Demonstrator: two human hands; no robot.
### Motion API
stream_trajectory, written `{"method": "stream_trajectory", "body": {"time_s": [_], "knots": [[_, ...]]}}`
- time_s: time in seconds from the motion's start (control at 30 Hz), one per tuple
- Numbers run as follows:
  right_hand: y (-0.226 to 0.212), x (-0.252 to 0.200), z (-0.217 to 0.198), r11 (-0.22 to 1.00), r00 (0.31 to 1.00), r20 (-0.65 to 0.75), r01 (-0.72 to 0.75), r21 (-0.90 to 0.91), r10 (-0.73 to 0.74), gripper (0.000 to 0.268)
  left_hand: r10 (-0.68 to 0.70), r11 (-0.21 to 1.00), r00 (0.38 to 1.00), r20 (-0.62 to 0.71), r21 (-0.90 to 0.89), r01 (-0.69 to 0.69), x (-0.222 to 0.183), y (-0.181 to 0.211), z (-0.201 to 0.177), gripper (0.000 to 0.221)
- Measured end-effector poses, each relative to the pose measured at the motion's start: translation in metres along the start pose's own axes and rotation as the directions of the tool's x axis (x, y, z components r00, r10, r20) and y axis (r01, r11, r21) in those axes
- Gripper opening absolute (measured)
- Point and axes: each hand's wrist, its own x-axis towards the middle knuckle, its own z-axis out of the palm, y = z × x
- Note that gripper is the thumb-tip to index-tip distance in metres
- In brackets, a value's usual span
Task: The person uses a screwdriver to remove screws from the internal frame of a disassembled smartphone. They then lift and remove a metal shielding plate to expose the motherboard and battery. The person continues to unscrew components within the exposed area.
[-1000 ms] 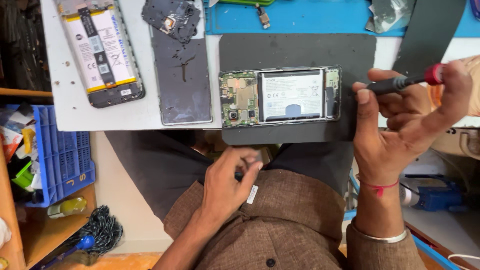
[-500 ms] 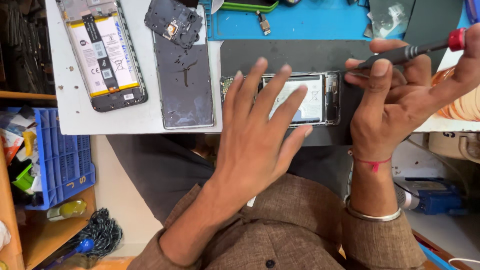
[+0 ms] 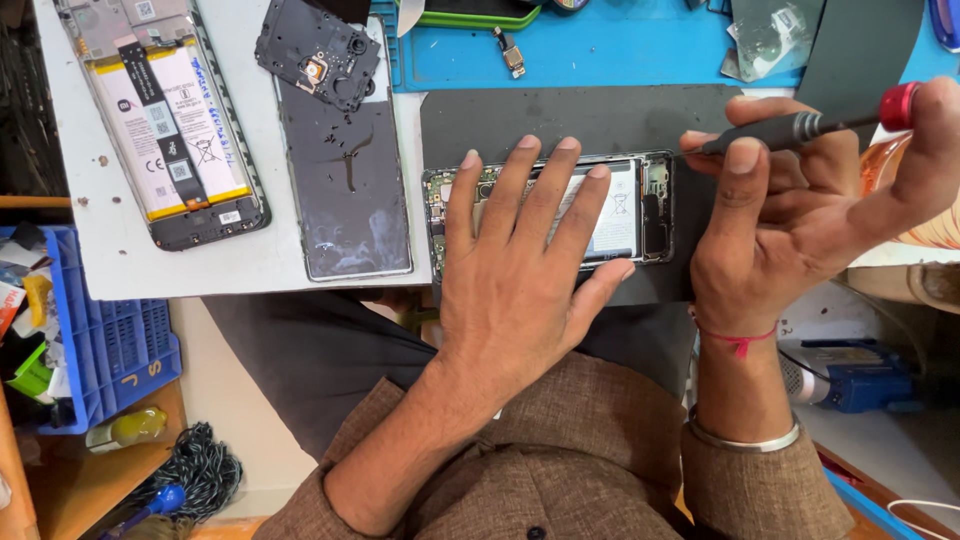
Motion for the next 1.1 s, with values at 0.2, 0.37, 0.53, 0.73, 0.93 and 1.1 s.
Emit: {"method": "stream_trajectory", "body": {"time_s": [0.2, 0.37, 0.53, 0.73, 0.93, 1.1], "knots": [[-0.005, 0.002, -0.006, 1.000, 1.000, 0.024, 0.018, -0.018, -0.018, 0.057, -0.001, 1.000, 1.000, -0.001, 0.007, 0.001, -0.001, 0.000, 0.002, 0.070], [-0.015, 0.014, -0.018, 0.994, 0.990, 0.111, 0.089, -0.062, -0.082, 0.054, 0.010, 1.000, 1.000, -0.029, 0.007, -0.009, -0.004, -0.002, 0.004, 0.070], [-0.023, 0.030, -0.029, 0.971, 0.959, 0.224, 0.204, -0.124, -0.173, 0.051, 0.014, 1.000, 0.999, -0.046, -0.001, -0.014, -0.003, -0.001, 0.002, 0.068], [-0.018, 0.034, -0.026, 0.966, 0.949, 0.245, 0.230, -0.118, -0.196, 0.048, 0.014, 1.000, 0.998, -0.066, -0.016, -0.015, -0.006, -0.002, 0.002, 0.069], [-0.016, 0.045, -0.035, 0.960, 0.945, 0.247, 0.250, -0.123, -0.214, 0.044, 0.023, 1.000, 0.998, -0.065, -0.011, -0.024, -0.004, -0.002, 0.002, 0.069], [-0.028, 0.045, -0.029, 0.927, 0.912, 0.308, 0.332, -0.173, -0.269, 0.045, 0.020, 0.999, 0.997, -0.073, -0.023, -0.022, -0.004, -0.001, 0.002, 0.068]]}}
